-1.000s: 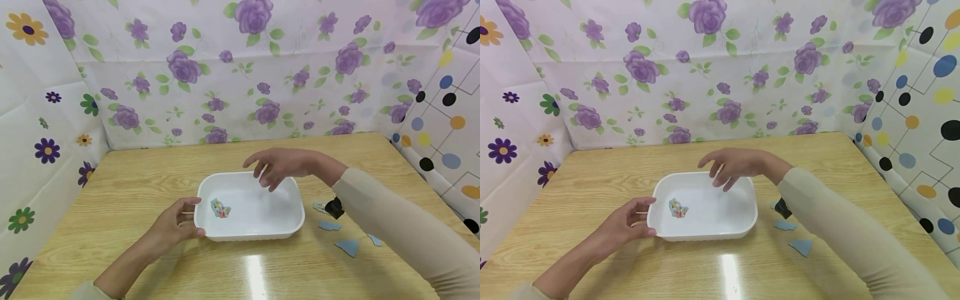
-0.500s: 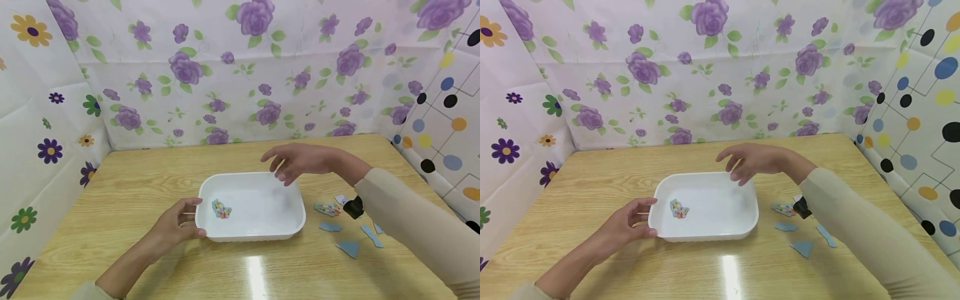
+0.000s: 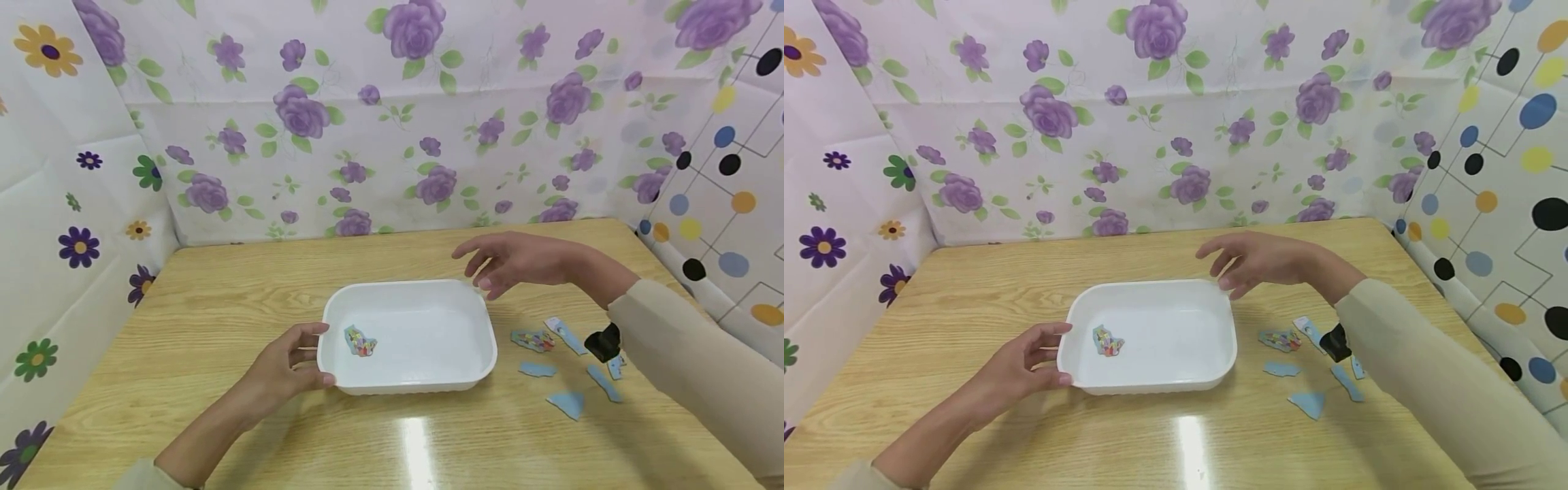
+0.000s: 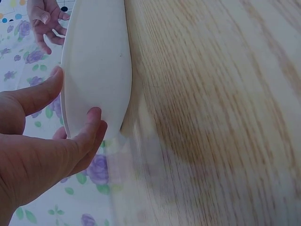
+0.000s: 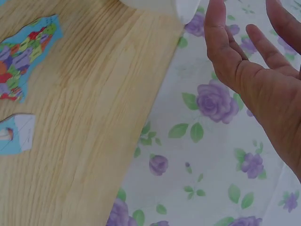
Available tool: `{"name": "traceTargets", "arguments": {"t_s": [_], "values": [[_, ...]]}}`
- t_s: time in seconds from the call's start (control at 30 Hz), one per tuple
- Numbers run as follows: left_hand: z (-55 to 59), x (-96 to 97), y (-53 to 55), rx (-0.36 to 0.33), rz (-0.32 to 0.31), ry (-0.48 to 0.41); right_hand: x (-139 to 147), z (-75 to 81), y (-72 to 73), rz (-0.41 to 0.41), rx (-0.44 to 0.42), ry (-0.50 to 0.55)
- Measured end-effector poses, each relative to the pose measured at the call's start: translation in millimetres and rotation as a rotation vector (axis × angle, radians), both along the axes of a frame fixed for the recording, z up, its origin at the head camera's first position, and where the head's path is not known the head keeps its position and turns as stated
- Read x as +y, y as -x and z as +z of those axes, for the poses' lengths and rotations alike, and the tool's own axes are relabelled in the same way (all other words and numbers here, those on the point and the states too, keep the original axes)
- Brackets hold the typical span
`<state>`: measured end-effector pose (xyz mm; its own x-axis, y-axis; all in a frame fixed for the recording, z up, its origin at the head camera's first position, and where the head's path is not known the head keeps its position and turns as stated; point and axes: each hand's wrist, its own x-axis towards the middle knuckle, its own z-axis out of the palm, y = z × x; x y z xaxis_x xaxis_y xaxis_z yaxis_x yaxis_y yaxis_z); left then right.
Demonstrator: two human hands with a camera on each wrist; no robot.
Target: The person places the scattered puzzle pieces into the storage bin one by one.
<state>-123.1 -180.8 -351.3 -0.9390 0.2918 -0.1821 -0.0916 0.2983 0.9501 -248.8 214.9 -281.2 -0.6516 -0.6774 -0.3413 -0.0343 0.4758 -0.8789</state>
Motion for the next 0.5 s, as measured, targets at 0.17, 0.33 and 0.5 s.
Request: {"name": "traceTargets", "arguments": {"t_s": [0.17, 0.33, 0.5], "values": [[-0.5, 0.3, 0.1, -0.007, 0.001, 0.01, 13.2, -6.0, -1.8, -0.032, -0.005, -0.019], [-1.2, 0.5, -0.1, -0.009, 0.005, 0.031, 29.0, -12.0, -3.3, -0.059, -0.003, -0.029], [0.1, 0.5, -0.6, -0.009, -0.005, 0.022, 46.0, -13.3, -7.2, -0.078, 0.004, -0.047]]}}
